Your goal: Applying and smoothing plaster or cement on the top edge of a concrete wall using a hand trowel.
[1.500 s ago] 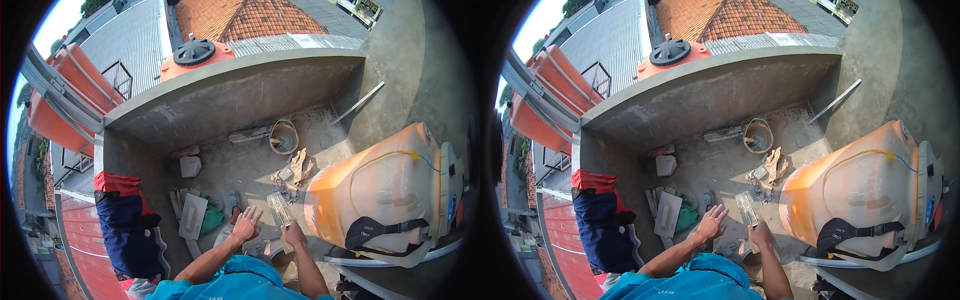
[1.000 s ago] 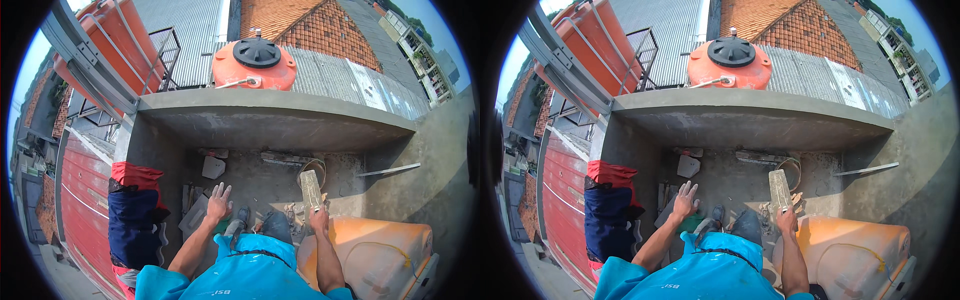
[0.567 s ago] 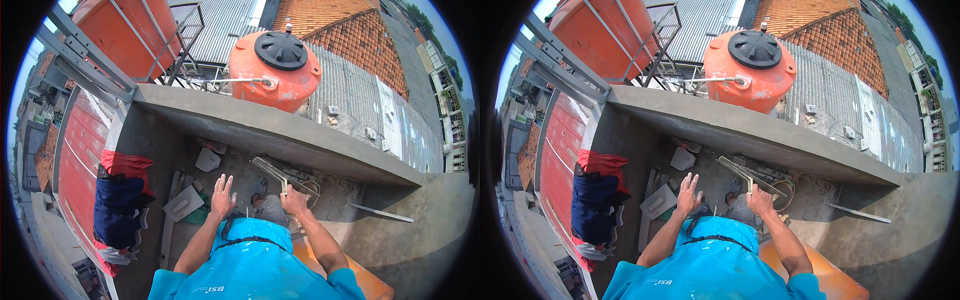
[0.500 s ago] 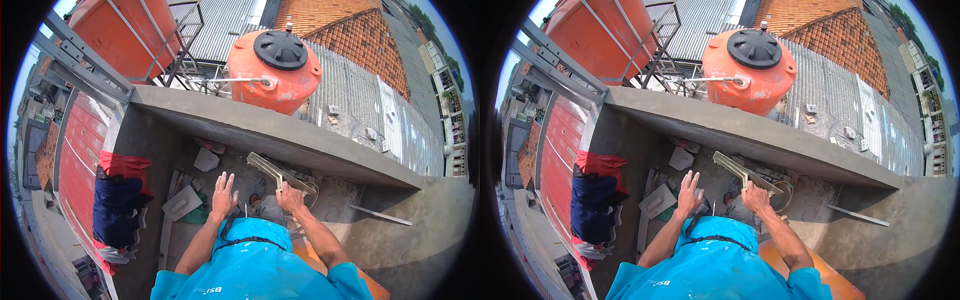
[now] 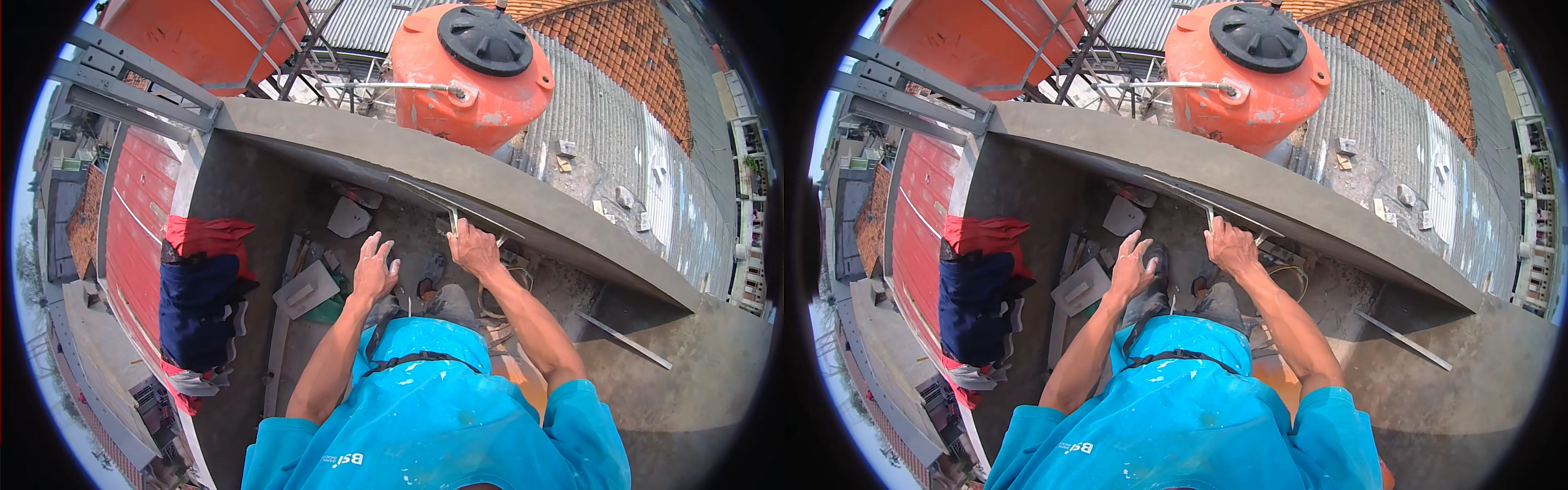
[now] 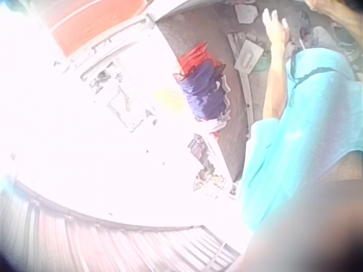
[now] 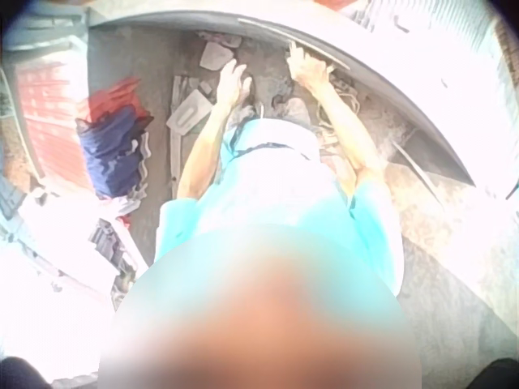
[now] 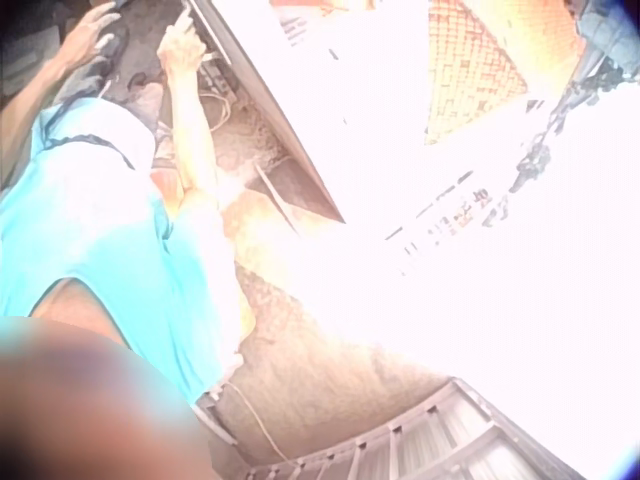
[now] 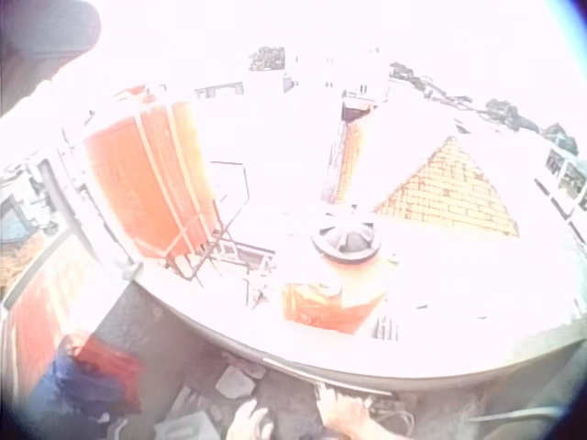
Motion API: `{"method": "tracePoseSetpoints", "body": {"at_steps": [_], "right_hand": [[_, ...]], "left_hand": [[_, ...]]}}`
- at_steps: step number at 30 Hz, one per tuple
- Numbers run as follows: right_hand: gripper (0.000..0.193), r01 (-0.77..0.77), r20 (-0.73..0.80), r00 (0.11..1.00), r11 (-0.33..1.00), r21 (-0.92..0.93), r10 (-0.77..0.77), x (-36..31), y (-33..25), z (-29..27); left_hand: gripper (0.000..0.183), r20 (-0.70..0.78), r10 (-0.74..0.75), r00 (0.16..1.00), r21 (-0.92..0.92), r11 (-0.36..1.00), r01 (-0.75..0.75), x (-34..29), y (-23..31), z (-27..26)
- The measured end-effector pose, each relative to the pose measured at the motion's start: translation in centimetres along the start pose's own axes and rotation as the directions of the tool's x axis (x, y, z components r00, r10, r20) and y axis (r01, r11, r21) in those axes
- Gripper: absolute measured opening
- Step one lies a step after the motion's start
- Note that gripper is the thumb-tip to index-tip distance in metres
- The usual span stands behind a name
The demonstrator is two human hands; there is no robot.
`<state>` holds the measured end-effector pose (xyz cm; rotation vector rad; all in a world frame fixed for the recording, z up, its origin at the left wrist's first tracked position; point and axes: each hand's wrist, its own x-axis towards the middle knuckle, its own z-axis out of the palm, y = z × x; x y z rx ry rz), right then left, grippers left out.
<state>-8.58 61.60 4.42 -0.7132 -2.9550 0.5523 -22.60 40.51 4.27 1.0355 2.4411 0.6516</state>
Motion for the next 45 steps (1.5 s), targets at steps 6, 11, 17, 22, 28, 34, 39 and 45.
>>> {"method": "tracePoseSetpoints", "body": {"at_steps": [6, 11, 17, 22, 28, 34, 39, 45], "right_hand": [[0.027, 0.070, -0.001, 0.997, 0.993, -0.099, -0.071, 3.2, -2.4, 1.4], [0.028, 0.032, -0.023, 0.999, 0.993, -0.115, -0.035, 6.4, -3.5, 2.9], [0.033, -0.037, 0.145, 0.988, 0.988, -0.150, 0.059, 7.2, -1.3, 4.3], [0.047, -0.089, 0.320, 0.930, 0.956, -0.280, 0.181, 2.1, 5.8, 5.8], [0.031, 0.056, 0.250, 0.968, 0.986, -0.157, -0.015, 4.5, -2.5, 2.5], [0.032, 0.037, 0.119, 0.993, 0.992, -0.124, -0.022, 11.1, -7.2, 4.6], [0.036, -0.067, 0.304, 0.944, 0.976, -0.208, 0.129, 5.3, 1.5, 6.5], [0.033, 0.023, 0.242, 0.970, 1.000, -0.011, -0.019, -0.7, -0.8, -7.1]], "left_hand": [[0.047, 0.443, -0.147, 0.884, -0.220, 0.939, 0.266, -2.3, -4.8, -1.2], [0.047, 0.585, -0.363, 0.726, 0.040, 0.906, 0.421, -9.1, -13.8, 0.0], [0.045, 0.584, -0.529, 0.615, 0.110, 0.803, 0.586, -15.3, -18.9, -1.7], [0.039, 0.433, -0.625, 0.649, -0.234, 0.617, 0.751, -18.1, -20.0, -1.3], [0.040, 0.505, -0.626, 0.595, -0.231, 0.566, 0.791, -20.2, -20.0, 1.7], [0.039, 0.410, -0.593, 0.693, -0.284, 0.639, 0.715, -17.6, -18.0, 2.0], [0.037, 0.393, -0.607, 0.691, -0.434, 0.540, 0.721, -15.6, -16.0, 2.6], [0.037, 0.440, -0.652, 0.618, -0.425, 0.454, 0.783, -21.4, -17.9, 8.2]]}}
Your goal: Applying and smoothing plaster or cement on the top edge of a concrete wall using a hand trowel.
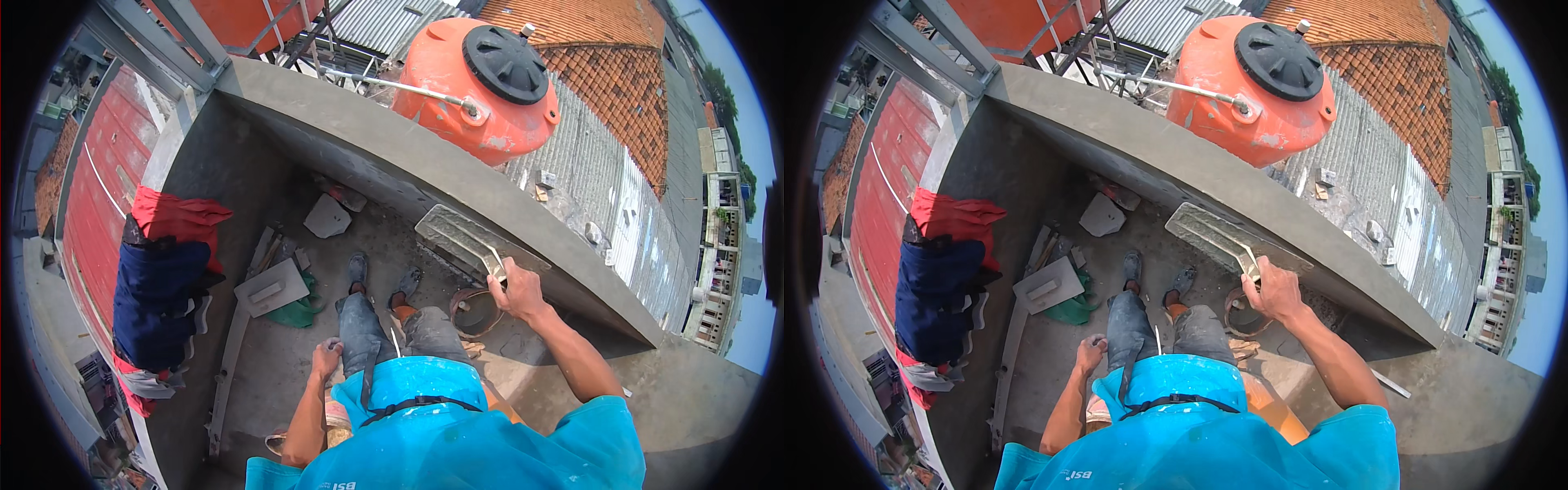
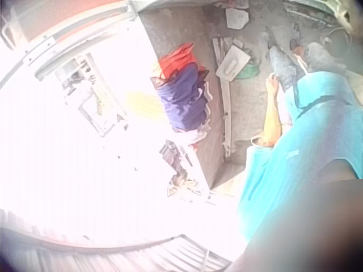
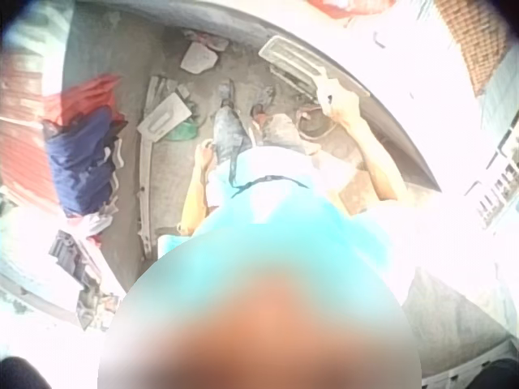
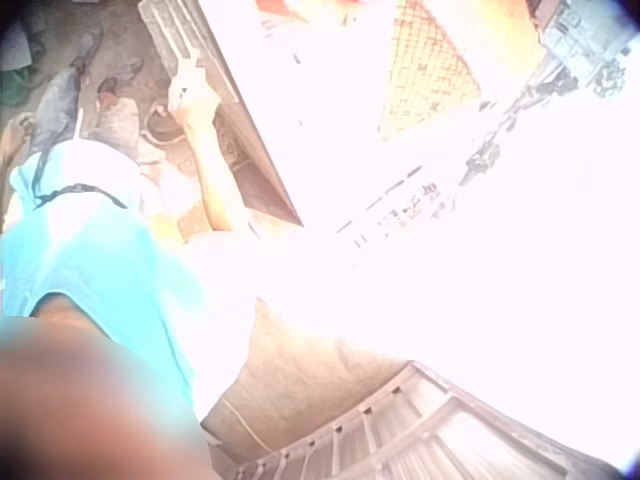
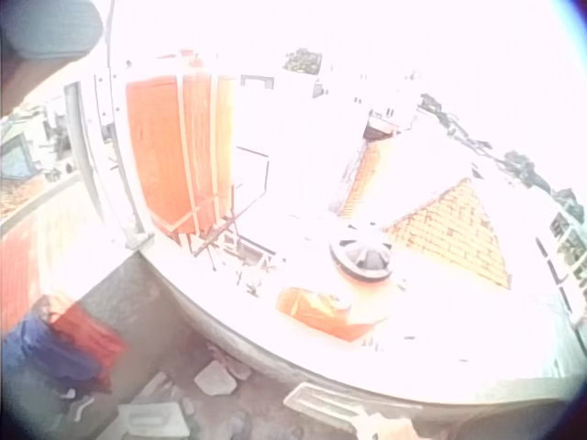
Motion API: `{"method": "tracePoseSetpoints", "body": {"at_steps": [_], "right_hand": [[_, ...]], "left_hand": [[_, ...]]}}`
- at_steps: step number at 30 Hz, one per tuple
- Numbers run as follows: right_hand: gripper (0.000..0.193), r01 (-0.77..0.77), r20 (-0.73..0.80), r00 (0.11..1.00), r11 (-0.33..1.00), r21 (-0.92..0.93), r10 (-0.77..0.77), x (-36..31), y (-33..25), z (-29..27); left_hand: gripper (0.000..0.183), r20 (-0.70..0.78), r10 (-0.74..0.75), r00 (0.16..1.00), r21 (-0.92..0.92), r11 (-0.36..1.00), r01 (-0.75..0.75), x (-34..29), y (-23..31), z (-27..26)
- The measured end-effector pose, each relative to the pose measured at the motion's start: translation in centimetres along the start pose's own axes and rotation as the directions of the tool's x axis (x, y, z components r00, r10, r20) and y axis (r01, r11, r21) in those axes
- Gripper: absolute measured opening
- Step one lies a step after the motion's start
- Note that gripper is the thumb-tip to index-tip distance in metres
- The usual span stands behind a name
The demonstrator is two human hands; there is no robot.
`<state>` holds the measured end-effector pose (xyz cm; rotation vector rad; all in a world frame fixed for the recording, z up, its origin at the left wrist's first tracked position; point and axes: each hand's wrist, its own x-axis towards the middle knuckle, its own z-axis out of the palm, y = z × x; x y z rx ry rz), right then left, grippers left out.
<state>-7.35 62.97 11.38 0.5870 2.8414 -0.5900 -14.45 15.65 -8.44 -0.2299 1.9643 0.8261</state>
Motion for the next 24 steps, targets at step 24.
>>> {"method": "tracePoseSetpoints", "body": {"at_steps": [24], "right_hand": [[0.051, -0.317, 0.032, 0.948, 0.946, 0.059, 0.316, 10.7, 3.2, -2.2]], "left_hand": [[0.033, 0.002, -0.017, 1.000, 0.071, 0.997, 0.017, -2.0, 4.4, 3.4]]}}
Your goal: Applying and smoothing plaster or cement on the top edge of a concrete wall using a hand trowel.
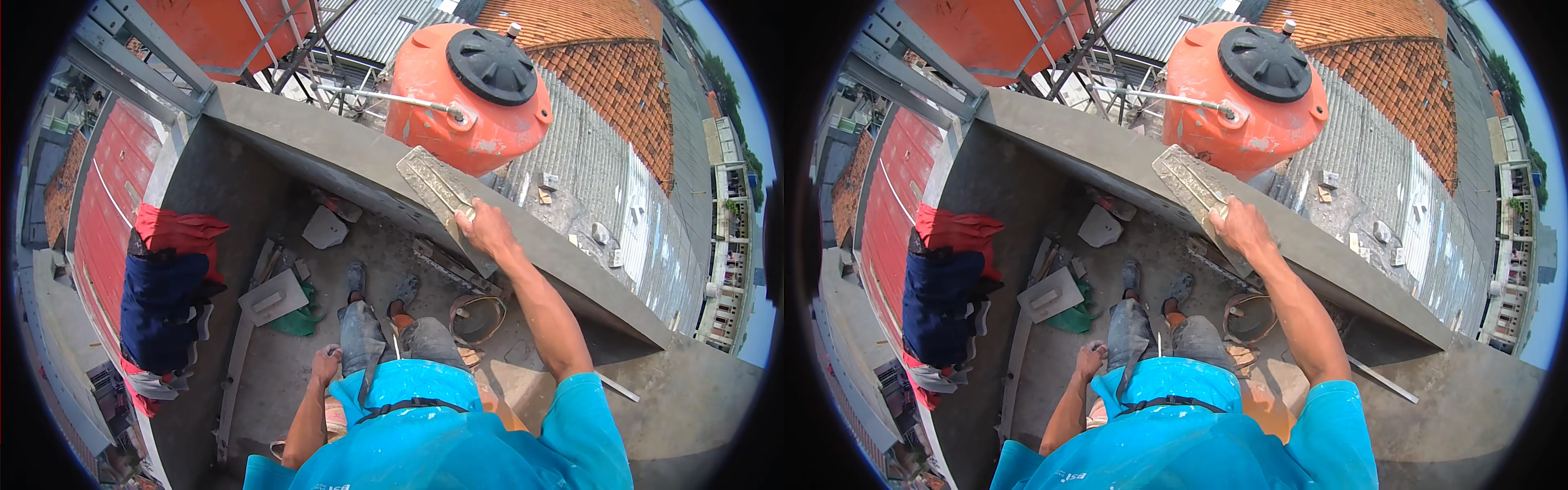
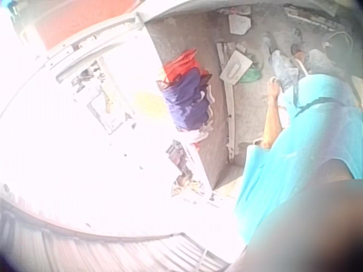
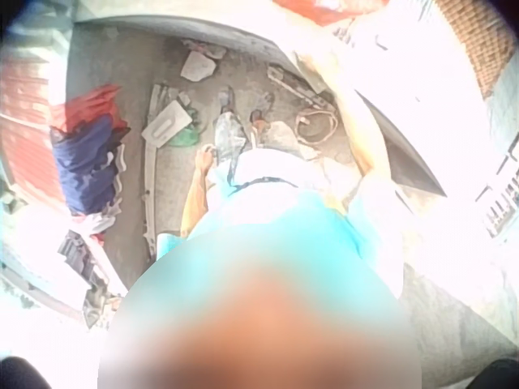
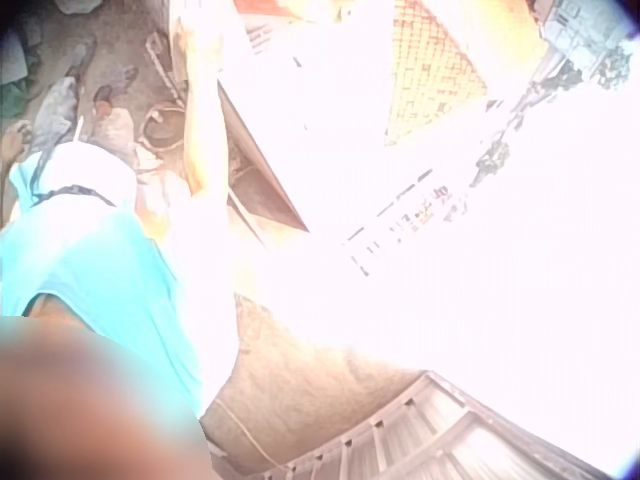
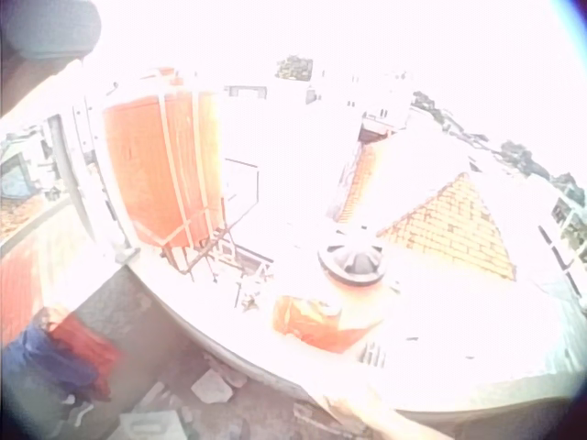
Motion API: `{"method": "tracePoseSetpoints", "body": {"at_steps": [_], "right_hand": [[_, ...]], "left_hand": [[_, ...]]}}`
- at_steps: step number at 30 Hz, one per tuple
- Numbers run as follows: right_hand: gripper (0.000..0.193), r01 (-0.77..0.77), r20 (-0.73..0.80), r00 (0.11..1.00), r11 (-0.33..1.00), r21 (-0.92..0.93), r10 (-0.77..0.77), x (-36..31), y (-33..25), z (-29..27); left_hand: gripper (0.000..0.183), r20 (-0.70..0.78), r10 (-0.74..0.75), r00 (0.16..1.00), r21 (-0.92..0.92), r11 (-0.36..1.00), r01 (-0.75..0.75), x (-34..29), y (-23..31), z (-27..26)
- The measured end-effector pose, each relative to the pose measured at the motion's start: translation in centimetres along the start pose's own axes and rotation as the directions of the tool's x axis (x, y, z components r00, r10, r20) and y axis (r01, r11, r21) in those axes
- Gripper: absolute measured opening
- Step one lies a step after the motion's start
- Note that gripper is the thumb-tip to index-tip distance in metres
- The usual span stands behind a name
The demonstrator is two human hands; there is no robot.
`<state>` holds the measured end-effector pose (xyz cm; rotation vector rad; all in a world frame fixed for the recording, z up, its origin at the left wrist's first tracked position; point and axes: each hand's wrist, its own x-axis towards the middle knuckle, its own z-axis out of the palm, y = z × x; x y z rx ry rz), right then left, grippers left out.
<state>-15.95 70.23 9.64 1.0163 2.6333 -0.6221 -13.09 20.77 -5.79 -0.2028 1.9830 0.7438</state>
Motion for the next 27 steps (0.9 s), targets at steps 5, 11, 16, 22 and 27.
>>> {"method": "tracePoseSetpoints", "body": {"at_steps": [5, 11, 16, 22, 27], "right_hand": [[0.046, -0.151, -0.177, 0.971, 0.987, 0.052, 0.158, -3.1, 6.4, -3.3], [0.032, 0.305, -0.094, 0.950, 0.949, 0.075, -0.298, -12.5, 6.3, 3.7], [0.034, 0.304, -0.233, 0.924, 0.952, -0.034, -0.304, -10.7, 12.1, 8.9], [0.034, 0.328, -0.271, 0.902, 0.942, -0.074, -0.335, -6.7, 9.0, 9.8], [0.035, 0.348, -0.163, 0.916, 0.929, -0.129, -0.366, -0.2, -2.6, 13.9]], "left_hand": [[0.036, 0.033, 0.013, 0.999, -0.171, 0.985, -0.007, -0.6, 1.1, -1.4], [0.039, 0.006, -0.127, 0.992, -0.269, 0.955, 0.124, 0.1, -1.2, -1.5], [0.034, -0.045, -0.157, 0.987, -0.322, 0.937, 0.134, -0.7, -3.7, 0.0], [0.033, -0.070, -0.150, 0.986, -0.272, 0.954, 0.125, -1.5, -5.1, 1.3], [0.033, -0.091, -0.096, 0.991, -0.177, 0.981, 0.079, 0.0, -3.5, 1.4]]}}
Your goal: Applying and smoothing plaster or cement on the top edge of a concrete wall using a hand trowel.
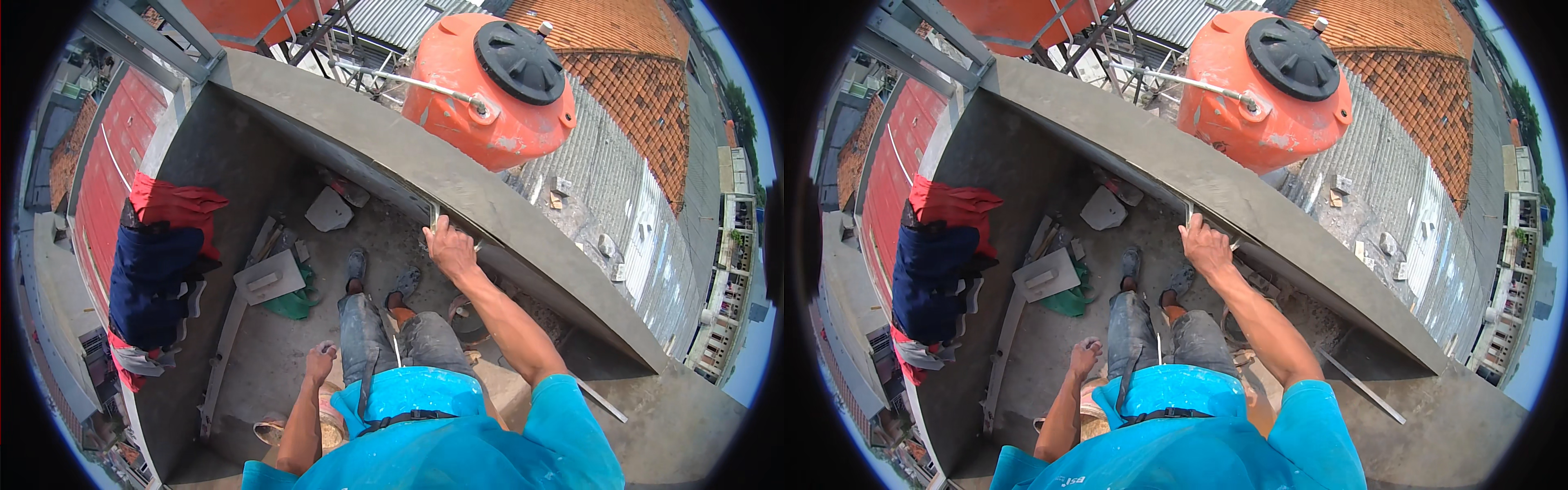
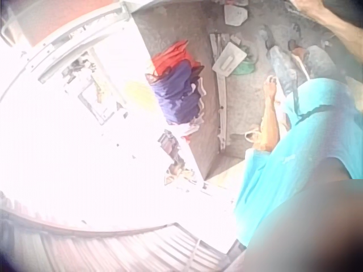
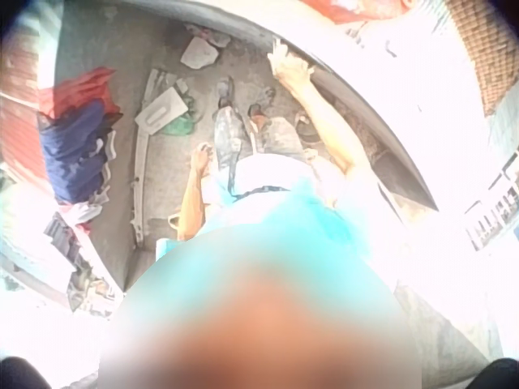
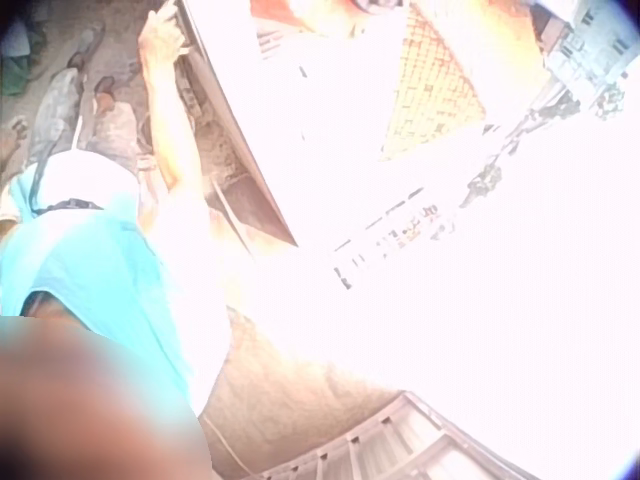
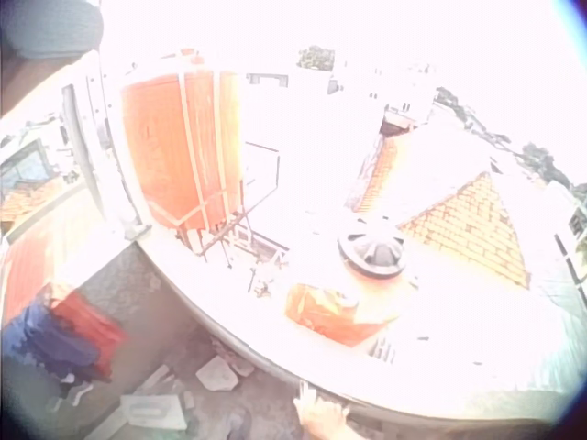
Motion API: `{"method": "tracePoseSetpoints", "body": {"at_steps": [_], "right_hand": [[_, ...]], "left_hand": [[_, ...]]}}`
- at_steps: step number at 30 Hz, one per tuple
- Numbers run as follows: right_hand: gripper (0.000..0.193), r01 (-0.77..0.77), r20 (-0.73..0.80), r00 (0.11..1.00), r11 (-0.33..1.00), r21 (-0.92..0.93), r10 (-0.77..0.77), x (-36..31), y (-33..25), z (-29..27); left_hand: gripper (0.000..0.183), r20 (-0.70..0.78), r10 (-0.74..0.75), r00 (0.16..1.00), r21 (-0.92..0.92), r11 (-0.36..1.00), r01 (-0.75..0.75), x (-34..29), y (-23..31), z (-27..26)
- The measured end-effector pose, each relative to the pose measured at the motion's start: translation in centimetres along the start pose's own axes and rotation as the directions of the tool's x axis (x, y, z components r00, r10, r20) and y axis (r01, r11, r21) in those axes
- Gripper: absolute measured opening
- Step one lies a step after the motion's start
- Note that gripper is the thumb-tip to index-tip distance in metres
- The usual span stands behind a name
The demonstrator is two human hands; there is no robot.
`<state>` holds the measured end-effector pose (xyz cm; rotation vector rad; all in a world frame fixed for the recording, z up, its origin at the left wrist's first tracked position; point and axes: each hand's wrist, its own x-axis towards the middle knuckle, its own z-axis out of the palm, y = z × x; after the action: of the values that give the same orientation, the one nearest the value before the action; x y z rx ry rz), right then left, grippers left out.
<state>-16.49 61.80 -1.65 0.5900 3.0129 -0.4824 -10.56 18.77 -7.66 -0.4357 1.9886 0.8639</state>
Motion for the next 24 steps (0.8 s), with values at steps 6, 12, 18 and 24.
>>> {"method": "tracePoseSetpoints", "body": {"at_steps": [6, 12, 18, 24], "right_hand": [[0.026, 0.030, 0.146, 0.989, 0.999, -0.031, -0.025, 2.0, -1.8, 3.5], [0.034, -0.052, -0.059, 0.997, 0.997, -0.054, 0.048, -12.3, 7.9, -3.3], [0.037, -0.114, 0.000, 0.993, 0.991, -0.064, 0.115, -6.9, 7.0, -1.0], [0.031, -0.011, 0.049, 0.999, 0.997, -0.070, 0.014, 2.3, -1.2, 2.5]], "left_hand": [[0.034, 0.014, 0.103, 0.995, -0.045, 0.994, -0.103, 0.1, 4.9, 0.8], [0.032, -0.004, -0.003, 1.000, -0.084, 0.996, 0.003, -0.8, -0.7, 0.1], [0.033, -0.001, -0.012, 1.000, -0.001, 1.000, 0.012, -0.2, -2.6, -0.2], [0.035, -0.014, 0.100, 0.995, -0.091, 0.991, -0.101, 1.4, 3.8, -0.3]]}}
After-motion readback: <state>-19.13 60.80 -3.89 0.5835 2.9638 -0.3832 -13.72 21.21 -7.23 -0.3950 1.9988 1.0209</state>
